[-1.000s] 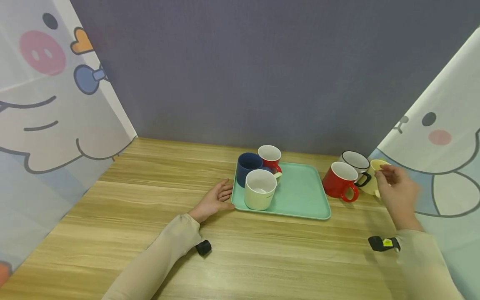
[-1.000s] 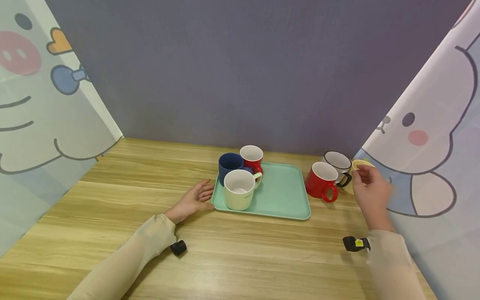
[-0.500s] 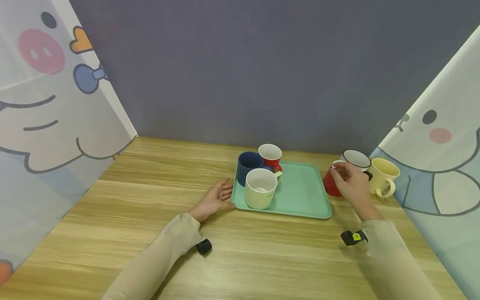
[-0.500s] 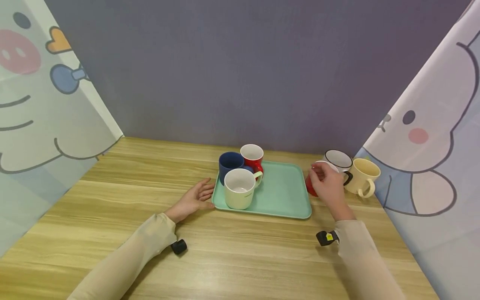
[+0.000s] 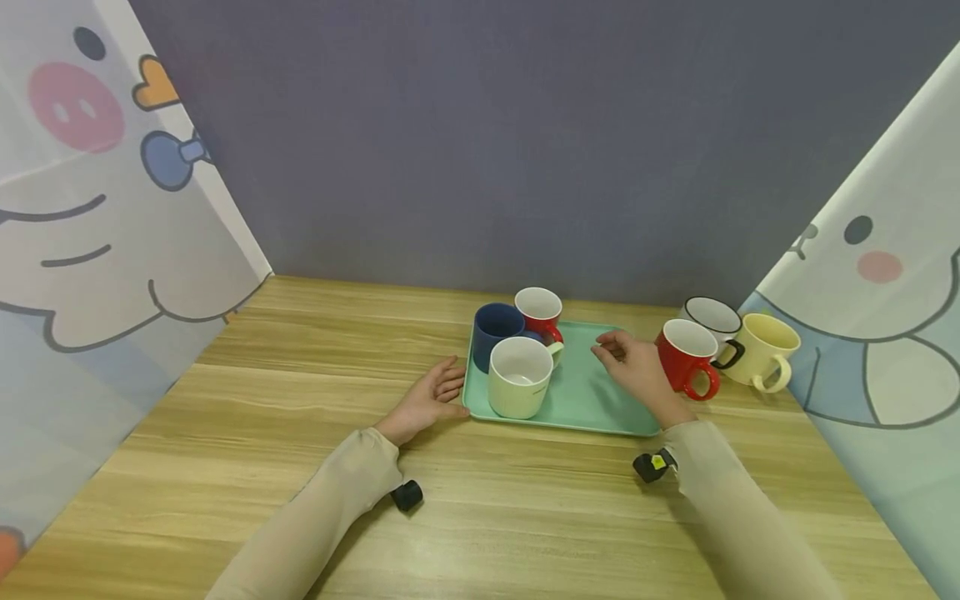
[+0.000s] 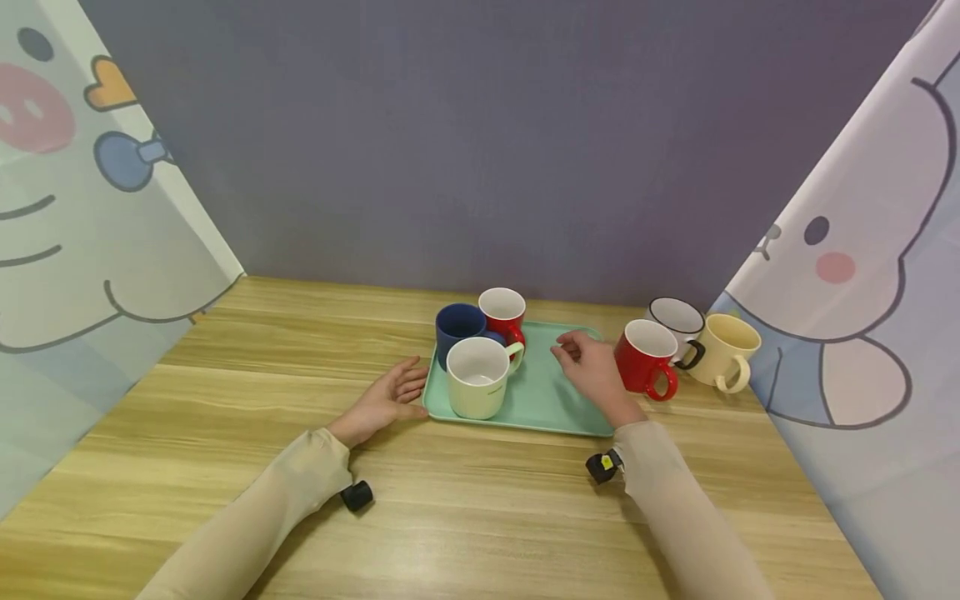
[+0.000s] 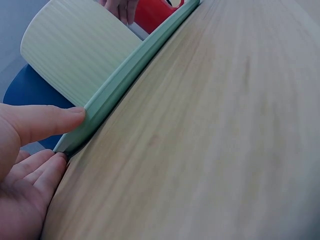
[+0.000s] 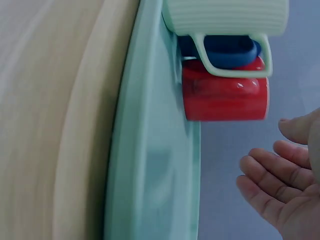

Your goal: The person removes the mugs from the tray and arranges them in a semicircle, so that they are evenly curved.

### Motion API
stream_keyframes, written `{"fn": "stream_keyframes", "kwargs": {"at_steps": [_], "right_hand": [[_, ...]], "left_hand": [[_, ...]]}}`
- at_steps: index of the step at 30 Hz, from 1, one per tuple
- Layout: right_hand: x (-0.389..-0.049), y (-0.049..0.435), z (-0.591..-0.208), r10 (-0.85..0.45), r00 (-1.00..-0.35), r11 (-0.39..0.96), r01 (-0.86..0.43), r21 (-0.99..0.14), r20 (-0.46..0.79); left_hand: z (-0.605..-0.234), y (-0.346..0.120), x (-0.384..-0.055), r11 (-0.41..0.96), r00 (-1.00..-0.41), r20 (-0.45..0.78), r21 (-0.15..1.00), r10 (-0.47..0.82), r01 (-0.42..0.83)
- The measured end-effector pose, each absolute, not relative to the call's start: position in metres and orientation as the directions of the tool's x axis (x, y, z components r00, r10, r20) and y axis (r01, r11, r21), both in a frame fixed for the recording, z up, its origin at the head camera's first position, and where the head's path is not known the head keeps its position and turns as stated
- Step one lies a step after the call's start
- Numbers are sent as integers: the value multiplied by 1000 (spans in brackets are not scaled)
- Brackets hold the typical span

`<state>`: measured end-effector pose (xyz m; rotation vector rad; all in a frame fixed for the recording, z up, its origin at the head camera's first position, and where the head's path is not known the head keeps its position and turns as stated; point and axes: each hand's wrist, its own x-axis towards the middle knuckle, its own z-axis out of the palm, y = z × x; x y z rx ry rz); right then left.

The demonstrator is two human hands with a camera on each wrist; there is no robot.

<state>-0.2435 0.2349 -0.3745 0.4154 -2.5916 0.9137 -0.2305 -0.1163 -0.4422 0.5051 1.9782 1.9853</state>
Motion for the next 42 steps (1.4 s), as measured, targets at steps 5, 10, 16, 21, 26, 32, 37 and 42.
{"fn": "stream_keyframes", "kwargs": {"at_steps": [5,10,16,21,26,32,37,42], "right_hand": [[-251,221,-379,-174,-915,729,-369,-577,365],[-258,209,-380,-166,-920,714,-361,-600,356],[-267,196,-382,-136,-945,629,-313,-712,296],[-277,191,-382,-132,-973,519,-228,-823,187],[-284,191,-385,-175,-983,425,-123,-897,52],[-286,190,-387,-198,-980,342,-99,-935,31],[-286,193,-389,-164,-986,302,-78,-950,29],[-288,195,-389,-148,-989,271,-58,-961,18]], "left_hand": [[-444,-116,-231,-10,-899,36,999,437,35],[-443,-116,-231,-7,-899,33,999,437,33],[-442,-116,-231,-12,-900,29,1000,435,27],[-442,-117,-232,-9,-900,36,999,434,36],[-442,-116,-231,-18,-897,33,999,440,28],[-443,-116,-230,-17,-898,34,999,439,30],[-442,-115,-229,-19,-897,31,999,441,26],[-443,-116,-231,-20,-895,37,999,444,31]]}}
